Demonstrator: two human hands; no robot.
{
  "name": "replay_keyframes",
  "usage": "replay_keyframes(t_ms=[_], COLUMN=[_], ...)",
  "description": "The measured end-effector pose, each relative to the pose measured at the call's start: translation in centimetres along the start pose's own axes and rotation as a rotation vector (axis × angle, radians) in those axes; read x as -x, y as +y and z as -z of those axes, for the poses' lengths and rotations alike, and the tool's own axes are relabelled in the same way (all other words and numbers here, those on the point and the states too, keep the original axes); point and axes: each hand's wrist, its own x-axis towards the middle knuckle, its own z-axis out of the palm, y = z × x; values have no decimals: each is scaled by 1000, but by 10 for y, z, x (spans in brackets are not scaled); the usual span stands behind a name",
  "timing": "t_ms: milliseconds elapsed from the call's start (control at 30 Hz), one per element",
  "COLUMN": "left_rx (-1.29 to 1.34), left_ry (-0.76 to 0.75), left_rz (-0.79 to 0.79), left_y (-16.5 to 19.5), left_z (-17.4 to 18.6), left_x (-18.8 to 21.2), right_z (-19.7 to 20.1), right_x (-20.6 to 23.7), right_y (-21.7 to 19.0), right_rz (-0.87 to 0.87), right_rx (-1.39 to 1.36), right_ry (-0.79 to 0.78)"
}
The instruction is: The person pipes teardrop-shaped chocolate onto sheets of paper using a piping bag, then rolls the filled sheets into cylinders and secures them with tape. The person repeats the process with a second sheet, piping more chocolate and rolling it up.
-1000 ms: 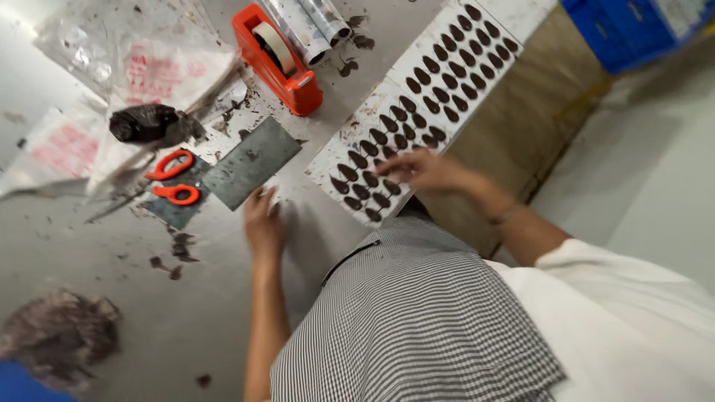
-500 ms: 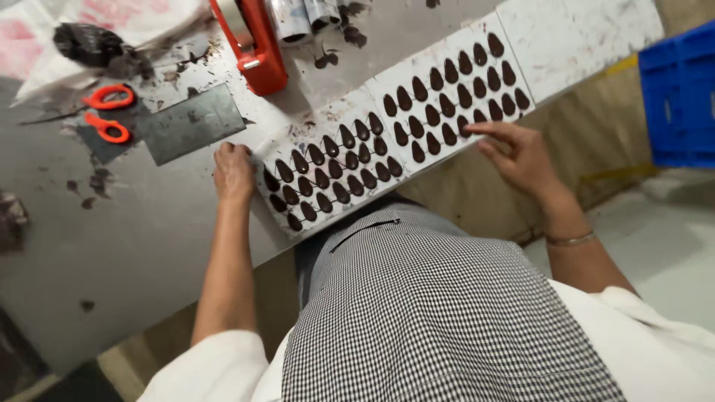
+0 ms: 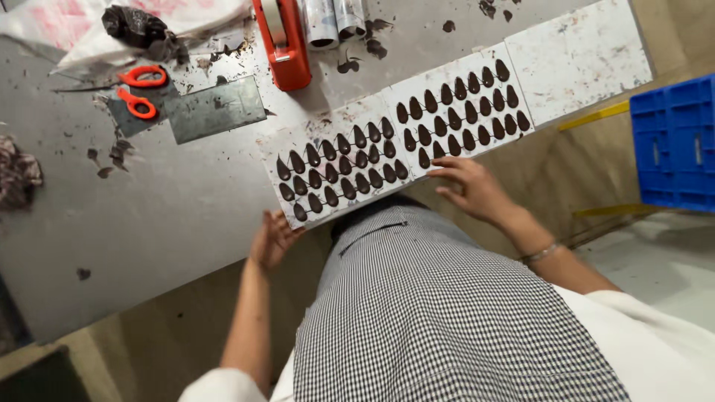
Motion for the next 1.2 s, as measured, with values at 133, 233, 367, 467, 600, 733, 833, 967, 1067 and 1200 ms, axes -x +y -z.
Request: replay_keyframes(t_ms=[133, 233, 367, 467, 600, 733, 833, 967, 1067, 1200], left_rx=[144, 144, 271, 299, 83, -877, -1605, -1949, -1928, -1890], left_ry=[-145, -169, -100, -23, 90, 348, 375, 308, 280, 261], left_rz=[-29, -91, -68, -16, 1, -419, -998, -1309, -1200, -1188], left_y=[-68, -101, -111, -112, -109, -102, -73, -35, -22, -32], left_z=[-26, -60, -81, -78, -79, -95, -117, -149, -148, -127], left_x=[5, -20, -40, -44, -50, -37, -9, -15, -27, -26], right_z=[-51, -88, -118, -122, -119, -117, -118, -123, -129, -130], right_x=[-29, -54, -87, -101, -112, -120, -126, -130, -132, -131], right_y=[-14, -24, -27, -23, -20, -19, -15, -2, 9, 18], right_rz=[41, 149, 282, 300, 401, 455, 420, 457, 521, 625], right_rx=[120, 163, 280, 361, 489, 400, 350, 328, 296, 173], right_ry=[-4, -9, -85, -230, -357, -332, -383, -359, -297, -260])
